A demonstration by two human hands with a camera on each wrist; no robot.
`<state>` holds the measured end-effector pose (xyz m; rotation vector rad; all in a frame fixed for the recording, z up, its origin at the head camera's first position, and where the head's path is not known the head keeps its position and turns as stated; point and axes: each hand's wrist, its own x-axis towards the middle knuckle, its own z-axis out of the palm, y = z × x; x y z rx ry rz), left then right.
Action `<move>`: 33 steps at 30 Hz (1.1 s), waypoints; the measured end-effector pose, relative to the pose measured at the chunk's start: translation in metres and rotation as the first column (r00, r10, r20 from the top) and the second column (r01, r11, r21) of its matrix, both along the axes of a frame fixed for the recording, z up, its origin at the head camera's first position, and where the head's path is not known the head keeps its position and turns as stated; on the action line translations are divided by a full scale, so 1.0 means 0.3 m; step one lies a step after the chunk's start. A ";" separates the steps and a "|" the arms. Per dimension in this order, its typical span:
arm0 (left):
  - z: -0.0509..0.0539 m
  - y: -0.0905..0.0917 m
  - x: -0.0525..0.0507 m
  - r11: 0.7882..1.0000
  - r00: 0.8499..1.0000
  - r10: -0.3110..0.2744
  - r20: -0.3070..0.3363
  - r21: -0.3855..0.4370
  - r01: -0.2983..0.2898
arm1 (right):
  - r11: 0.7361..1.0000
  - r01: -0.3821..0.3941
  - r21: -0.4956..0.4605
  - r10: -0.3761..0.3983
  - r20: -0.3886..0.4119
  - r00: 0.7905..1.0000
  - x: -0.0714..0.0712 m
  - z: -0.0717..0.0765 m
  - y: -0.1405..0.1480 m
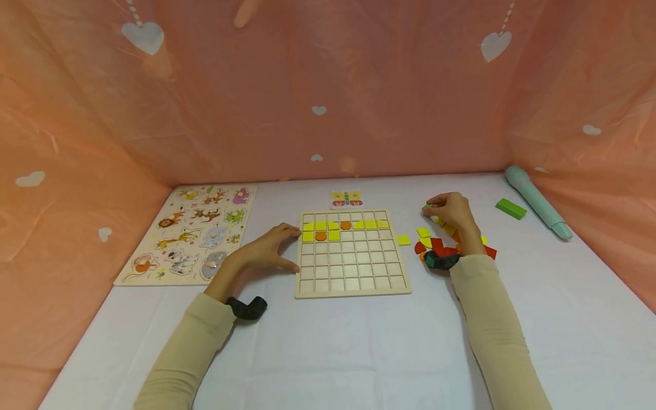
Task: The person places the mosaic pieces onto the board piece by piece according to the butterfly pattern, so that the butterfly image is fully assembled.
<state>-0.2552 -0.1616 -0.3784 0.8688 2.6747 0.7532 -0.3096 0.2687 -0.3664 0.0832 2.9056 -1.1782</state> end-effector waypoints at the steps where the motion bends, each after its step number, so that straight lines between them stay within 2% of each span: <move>1: 0.000 0.000 -0.001 1.000 1.000 -0.002 -0.002 0.001 0.002 | 1.000 -0.012 -0.017 0.012 -0.022 1.000 0.000 0.009 -0.013; 5: -0.002 -0.003 -0.003 1.000 1.000 -0.009 -0.002 0.005 0.009 | 0.993 -0.083 -0.085 0.072 -0.129 0.989 -0.007 0.044 -0.092; 10: -0.004 -0.006 -0.004 1.000 1.000 -0.010 -0.004 0.010 0.010 | 0.962 -0.199 -0.188 0.163 -0.193 0.968 -0.007 0.079 -0.240; 16: -0.007 -0.004 -0.007 1.000 1.000 -0.008 0.003 0.013 0.008 | 0.909 -0.368 -0.194 0.320 -0.238 0.917 0.026 0.079 -0.396; 21: -0.008 -0.004 -0.006 1.000 1.000 -0.001 0.004 0.011 0.001 | 0.862 -0.491 -0.123 0.447 -0.268 0.853 0.044 0.043 -0.466; 26: -0.010 -0.005 -0.004 1.000 1.000 -0.011 -0.002 0.014 0.011 | 0.815 -0.579 0.015 0.566 -0.232 0.791 0.043 0.004 -0.482; 30: -0.007 -0.004 -0.003 1.000 1.000 -0.010 -0.004 0.008 0.010 | 0.792 -0.602 0.105 0.610 -0.189 0.769 0.041 -0.007 -0.484; 33: -0.002 -0.003 -0.003 1.000 1.000 -0.001 0.002 0.006 0.001 | 0.788 -0.604 0.119 0.616 -0.155 0.773 0.042 -0.009 -0.486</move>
